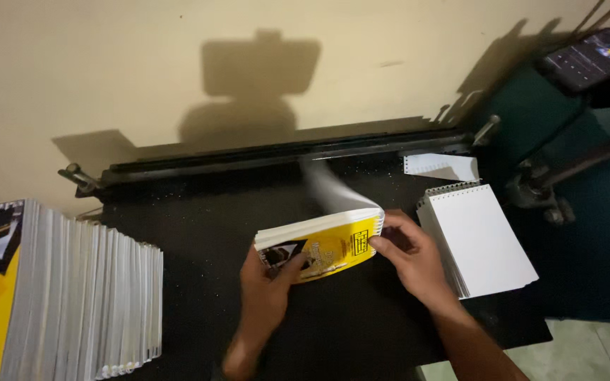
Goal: The person assembles spiral-bound notebooks by placing a stack of white pages onto a cover sheet on a black table. They fold the cover over the pages, press the edges to secure them, and then place the finished notebook onto a growing stack on the left side of the workspace.
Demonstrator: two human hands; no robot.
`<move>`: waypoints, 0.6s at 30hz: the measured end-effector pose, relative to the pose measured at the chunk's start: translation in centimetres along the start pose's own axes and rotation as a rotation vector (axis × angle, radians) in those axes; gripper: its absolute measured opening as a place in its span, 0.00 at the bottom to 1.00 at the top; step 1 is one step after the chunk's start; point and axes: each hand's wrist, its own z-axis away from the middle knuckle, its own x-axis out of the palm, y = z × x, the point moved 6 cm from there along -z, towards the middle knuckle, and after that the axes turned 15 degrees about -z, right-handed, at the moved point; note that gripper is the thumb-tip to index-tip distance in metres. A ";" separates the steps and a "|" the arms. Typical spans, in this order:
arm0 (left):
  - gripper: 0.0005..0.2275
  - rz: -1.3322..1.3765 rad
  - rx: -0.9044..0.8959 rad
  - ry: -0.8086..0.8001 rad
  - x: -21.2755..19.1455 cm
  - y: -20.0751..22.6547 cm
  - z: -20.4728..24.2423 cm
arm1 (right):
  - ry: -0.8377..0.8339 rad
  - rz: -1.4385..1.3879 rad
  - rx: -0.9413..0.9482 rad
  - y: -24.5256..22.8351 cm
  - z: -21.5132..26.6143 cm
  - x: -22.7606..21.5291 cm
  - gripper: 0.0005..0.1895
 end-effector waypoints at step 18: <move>0.14 -0.019 0.275 -0.081 0.1 1.2 -0.4 | -0.160 0.213 -0.086 -0.2 -0.7 1.9 0.12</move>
